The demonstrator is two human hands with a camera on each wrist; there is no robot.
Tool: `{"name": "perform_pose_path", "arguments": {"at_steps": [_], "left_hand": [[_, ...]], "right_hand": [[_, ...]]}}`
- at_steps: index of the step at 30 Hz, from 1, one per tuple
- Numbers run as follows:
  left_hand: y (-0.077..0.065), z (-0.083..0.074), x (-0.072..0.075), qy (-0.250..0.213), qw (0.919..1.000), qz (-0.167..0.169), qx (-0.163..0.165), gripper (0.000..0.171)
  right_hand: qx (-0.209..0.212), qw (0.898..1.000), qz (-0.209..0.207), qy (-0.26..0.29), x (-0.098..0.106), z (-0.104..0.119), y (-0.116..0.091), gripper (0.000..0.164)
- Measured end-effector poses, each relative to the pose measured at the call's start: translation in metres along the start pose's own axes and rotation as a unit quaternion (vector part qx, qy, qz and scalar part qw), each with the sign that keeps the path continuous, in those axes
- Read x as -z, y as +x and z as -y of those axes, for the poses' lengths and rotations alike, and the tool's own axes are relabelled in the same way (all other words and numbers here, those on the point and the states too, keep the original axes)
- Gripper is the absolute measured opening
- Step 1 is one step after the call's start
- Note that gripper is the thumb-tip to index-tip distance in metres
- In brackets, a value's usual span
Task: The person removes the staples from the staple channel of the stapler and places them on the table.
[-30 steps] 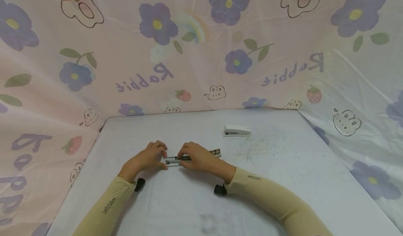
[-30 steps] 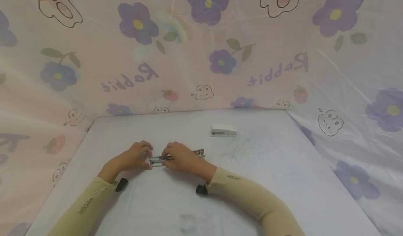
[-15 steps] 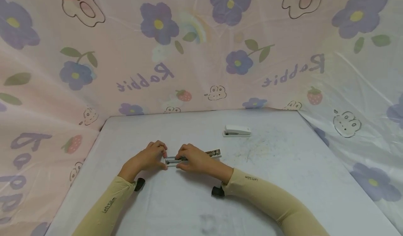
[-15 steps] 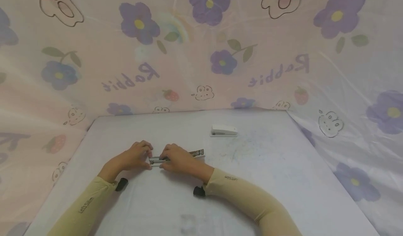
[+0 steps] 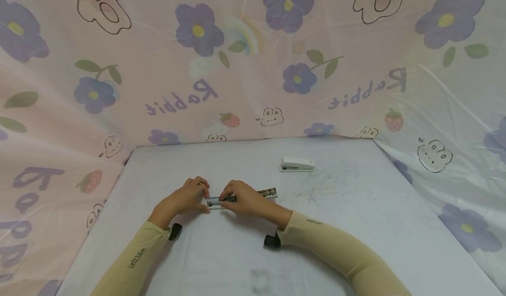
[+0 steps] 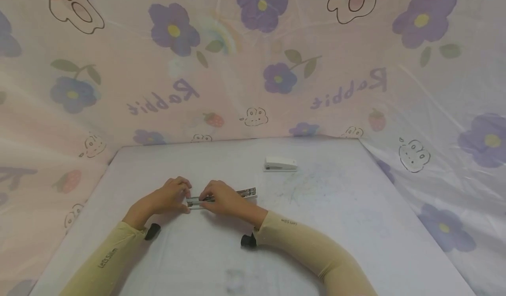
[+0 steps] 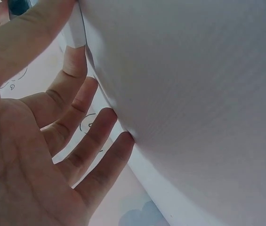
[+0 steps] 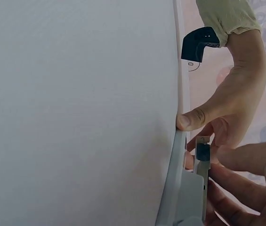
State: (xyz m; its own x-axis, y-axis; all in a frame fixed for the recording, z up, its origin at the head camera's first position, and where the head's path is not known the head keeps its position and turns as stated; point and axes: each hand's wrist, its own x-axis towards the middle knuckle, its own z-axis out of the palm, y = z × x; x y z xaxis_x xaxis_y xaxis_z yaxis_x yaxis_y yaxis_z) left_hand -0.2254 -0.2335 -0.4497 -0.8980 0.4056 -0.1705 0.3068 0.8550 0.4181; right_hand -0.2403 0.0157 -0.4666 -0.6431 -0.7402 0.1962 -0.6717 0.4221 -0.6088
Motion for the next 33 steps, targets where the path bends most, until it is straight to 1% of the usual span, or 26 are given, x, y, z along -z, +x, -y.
{"name": "perform_pose_path", "arguments": {"at_steps": [6,11,18,24,28,33], "left_hand": [[-0.001,-0.002,0.001,0.006,1.0,0.0,-0.001,0.035],[-0.002,-0.004,0.002,-0.002,1.0,0.001,0.001,0.035],[-0.004,-0.007,0.002,-0.008,1.0,-0.001,0.0,0.034],[-0.005,-0.009,0.004,-0.005,1.0,0.002,-0.006,0.034],[-0.005,-0.009,0.005,-0.001,1.0,-0.001,-0.009,0.034],[-0.005,-0.008,0.004,0.0,1.0,-0.002,-0.008,0.034]], "right_hand": [[-0.019,1.0,-0.014,-0.008,-0.002,0.001,0.004,0.008],[-0.037,0.999,-0.014,-0.036,-0.005,0.002,0.01,0.004],[-0.042,0.996,-0.017,-0.075,-0.006,0.007,0.016,0.011],[-0.049,0.995,-0.012,-0.089,-0.005,0.01,0.02,0.017],[-0.05,0.994,-0.005,-0.1,-0.005,0.009,0.022,0.018],[-0.04,0.991,0.003,-0.127,-0.005,0.01,0.022,0.017]]}}
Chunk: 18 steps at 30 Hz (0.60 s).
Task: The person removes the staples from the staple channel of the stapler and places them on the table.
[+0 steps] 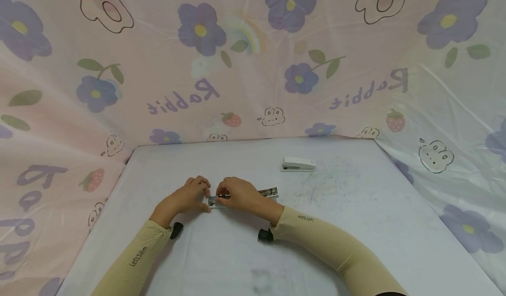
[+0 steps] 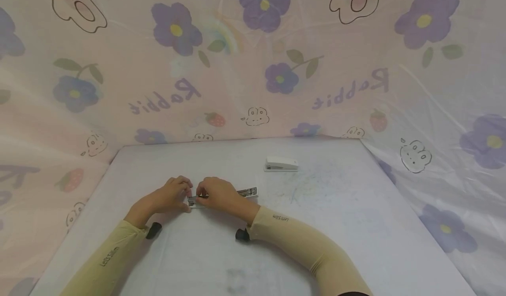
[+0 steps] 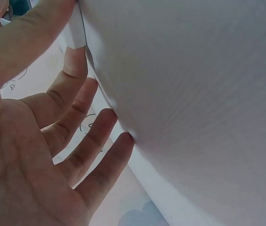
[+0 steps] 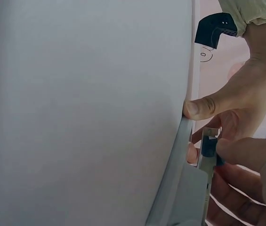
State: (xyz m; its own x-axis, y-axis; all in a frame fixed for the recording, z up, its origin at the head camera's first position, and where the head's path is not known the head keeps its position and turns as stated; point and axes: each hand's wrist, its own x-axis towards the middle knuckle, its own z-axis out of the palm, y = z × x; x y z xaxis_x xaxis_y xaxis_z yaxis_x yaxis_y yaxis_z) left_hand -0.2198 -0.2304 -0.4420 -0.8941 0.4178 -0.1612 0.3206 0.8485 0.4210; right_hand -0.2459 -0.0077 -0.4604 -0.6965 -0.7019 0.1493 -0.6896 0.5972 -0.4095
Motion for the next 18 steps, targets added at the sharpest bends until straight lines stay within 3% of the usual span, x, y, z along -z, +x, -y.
{"name": "perform_pose_path", "arguments": {"at_steps": [18], "left_hand": [[0.0011,0.0019,-0.0007,-0.005,1.0,0.0,0.007,0.034]], "right_hand": [[0.007,0.999,-0.023,0.023,0.0044,-0.0041,-0.0091,0.018]]}}
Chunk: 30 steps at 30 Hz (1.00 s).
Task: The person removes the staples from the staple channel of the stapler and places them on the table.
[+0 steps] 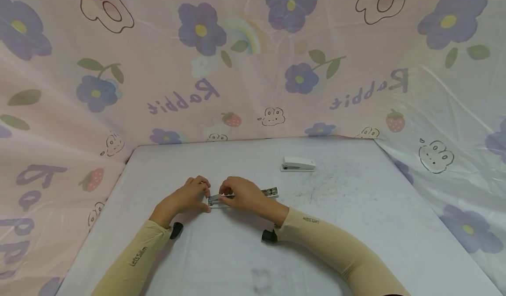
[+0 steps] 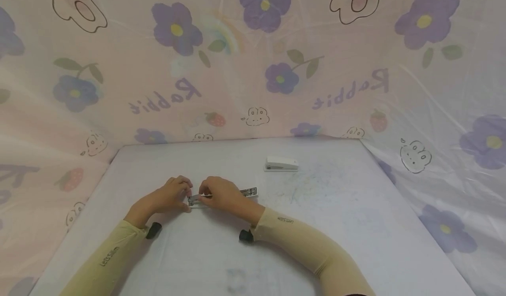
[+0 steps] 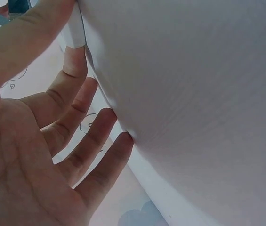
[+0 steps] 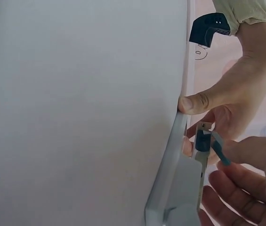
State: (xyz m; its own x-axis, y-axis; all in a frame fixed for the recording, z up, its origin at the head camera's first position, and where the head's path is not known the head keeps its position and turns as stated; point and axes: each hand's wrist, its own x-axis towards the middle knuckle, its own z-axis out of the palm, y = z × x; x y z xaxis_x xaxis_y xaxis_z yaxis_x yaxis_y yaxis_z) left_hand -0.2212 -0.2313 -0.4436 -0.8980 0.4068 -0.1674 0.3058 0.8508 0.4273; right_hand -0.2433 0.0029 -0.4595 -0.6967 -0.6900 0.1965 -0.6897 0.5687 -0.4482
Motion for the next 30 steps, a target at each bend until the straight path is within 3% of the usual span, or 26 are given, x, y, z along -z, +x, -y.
{"name": "perform_pose_path", "arguments": {"at_steps": [15,30], "left_hand": [[0.001,0.005,-0.003,0.001,0.9999,-0.006,-0.009,0.035],[0.0,0.004,-0.003,-0.006,0.9999,-0.006,-0.014,0.034]], "right_hand": [[0.036,0.998,-0.006,0.045,0.007,0.001,-0.017,0.014],[0.04,0.998,-0.002,0.041,0.005,0.003,-0.04,0.015]]}}
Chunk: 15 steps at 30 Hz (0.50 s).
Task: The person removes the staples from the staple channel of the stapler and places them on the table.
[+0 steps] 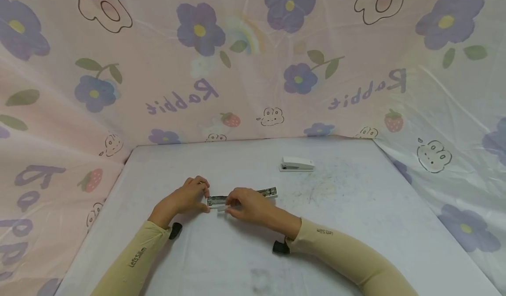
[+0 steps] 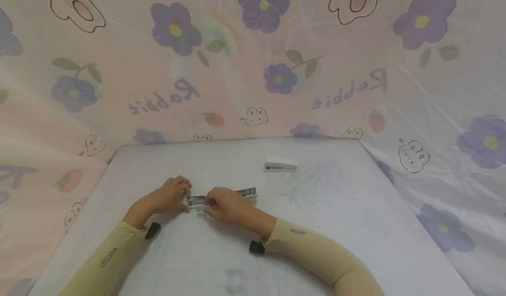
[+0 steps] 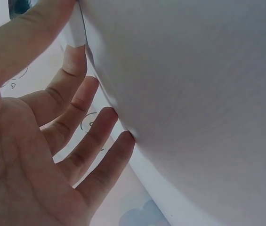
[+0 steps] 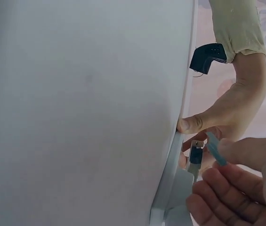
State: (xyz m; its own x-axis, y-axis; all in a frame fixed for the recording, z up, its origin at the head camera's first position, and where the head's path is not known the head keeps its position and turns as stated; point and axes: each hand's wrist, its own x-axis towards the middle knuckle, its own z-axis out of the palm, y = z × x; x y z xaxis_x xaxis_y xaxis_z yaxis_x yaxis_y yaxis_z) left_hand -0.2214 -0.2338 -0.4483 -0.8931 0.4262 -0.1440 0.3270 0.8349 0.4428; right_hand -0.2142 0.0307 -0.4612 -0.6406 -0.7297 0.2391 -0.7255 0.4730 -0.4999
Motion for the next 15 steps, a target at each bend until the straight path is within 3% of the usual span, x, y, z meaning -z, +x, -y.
{"name": "perform_pose_path", "arguments": {"at_steps": [15], "left_hand": [[-0.0001,-0.0036,0.0009,0.003,1.0,0.0,-0.001,0.034]], "right_hand": [[-0.028,0.998,0.06,0.007,-0.0005,0.0023,-0.0054,0.01]]}}
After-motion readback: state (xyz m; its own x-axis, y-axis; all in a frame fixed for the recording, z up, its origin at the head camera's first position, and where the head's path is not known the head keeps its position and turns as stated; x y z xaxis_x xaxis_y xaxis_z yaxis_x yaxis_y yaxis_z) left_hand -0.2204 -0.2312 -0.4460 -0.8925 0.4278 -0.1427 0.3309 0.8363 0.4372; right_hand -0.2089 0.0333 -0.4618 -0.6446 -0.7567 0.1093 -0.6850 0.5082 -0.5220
